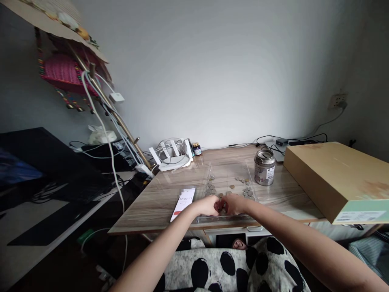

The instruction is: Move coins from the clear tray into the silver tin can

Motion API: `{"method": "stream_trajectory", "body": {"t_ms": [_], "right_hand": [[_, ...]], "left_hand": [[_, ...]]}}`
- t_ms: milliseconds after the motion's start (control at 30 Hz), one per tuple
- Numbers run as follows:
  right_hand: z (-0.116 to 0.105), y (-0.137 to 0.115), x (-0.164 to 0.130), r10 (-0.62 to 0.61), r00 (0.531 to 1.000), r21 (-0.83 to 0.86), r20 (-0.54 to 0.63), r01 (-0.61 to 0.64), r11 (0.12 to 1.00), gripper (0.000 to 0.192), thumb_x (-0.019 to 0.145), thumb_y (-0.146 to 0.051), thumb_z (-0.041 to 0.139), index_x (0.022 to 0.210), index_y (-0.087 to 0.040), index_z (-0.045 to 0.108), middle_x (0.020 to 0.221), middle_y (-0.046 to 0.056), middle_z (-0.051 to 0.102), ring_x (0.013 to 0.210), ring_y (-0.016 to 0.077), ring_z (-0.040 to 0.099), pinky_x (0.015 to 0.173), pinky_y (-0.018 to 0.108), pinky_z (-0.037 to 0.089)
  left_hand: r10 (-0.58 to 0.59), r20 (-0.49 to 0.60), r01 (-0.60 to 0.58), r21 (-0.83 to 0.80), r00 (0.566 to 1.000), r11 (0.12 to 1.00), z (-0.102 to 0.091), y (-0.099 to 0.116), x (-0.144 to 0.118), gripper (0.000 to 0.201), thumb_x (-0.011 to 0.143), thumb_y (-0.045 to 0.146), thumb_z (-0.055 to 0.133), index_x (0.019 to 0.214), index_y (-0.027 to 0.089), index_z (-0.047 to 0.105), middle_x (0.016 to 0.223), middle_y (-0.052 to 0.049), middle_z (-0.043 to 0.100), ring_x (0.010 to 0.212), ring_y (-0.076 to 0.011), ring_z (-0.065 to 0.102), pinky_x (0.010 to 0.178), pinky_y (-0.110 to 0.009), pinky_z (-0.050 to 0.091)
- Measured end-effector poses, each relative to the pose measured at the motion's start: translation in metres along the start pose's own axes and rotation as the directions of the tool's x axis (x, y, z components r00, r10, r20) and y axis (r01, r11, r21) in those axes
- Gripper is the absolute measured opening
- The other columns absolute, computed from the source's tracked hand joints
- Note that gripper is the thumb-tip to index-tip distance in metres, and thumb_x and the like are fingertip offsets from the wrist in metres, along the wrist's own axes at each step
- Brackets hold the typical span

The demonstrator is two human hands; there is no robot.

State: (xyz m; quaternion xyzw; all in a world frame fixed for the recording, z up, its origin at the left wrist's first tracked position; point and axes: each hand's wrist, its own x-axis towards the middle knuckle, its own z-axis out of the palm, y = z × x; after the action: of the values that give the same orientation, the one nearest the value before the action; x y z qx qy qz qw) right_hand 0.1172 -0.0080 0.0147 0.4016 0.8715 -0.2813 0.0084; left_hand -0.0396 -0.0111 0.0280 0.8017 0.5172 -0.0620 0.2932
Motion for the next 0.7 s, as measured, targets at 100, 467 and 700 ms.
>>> {"method": "stream_trajectory", "body": {"t_ms": [100,467,700], "right_hand": [[0.001,0.003,0.003,0.004,1.0,-0.046,-0.018,-0.005,0.999,0.038,0.054,-0.022,0.061,0.091,-0.015,0.062,0.078,0.003,0.063,0.065,0.0123,0.053,0.05,0.018,0.034],[-0.005,0.003,0.011,-0.031,0.987,0.134,0.156,0.01,0.991,0.023,0.054,-0.014,0.058,0.075,-0.014,0.066,0.054,-0.003,0.052,0.048,0.0069,0.044,0.043,0.016,0.031],[-0.007,0.003,0.009,-0.076,0.982,0.18,0.175,0.044,0.983,0.023,0.054,-0.013,0.056,0.074,-0.014,0.067,0.052,-0.004,0.051,0.047,0.0063,0.044,0.042,0.016,0.03]], "left_hand": [[-0.045,0.066,0.051,-0.087,0.997,0.995,0.0,-0.001,0.001,0.026,0.05,0.017,0.061,0.075,0.013,0.065,0.068,-0.003,0.064,0.056,-0.0127,0.054,0.048,-0.02,0.039],[-0.067,0.071,0.077,-0.151,0.995,0.986,0.0,-0.003,0.002,0.014,0.049,0.014,0.06,0.063,0.015,0.064,0.053,0.0,0.058,0.049,-0.0115,0.051,0.047,-0.021,0.039],[-0.025,0.12,0.056,-0.257,0.992,0.965,0.001,-0.004,0.001,0.015,0.05,0.01,0.059,0.064,0.015,0.062,0.053,0.002,0.056,0.047,-0.0105,0.049,0.045,-0.021,0.039]]}}
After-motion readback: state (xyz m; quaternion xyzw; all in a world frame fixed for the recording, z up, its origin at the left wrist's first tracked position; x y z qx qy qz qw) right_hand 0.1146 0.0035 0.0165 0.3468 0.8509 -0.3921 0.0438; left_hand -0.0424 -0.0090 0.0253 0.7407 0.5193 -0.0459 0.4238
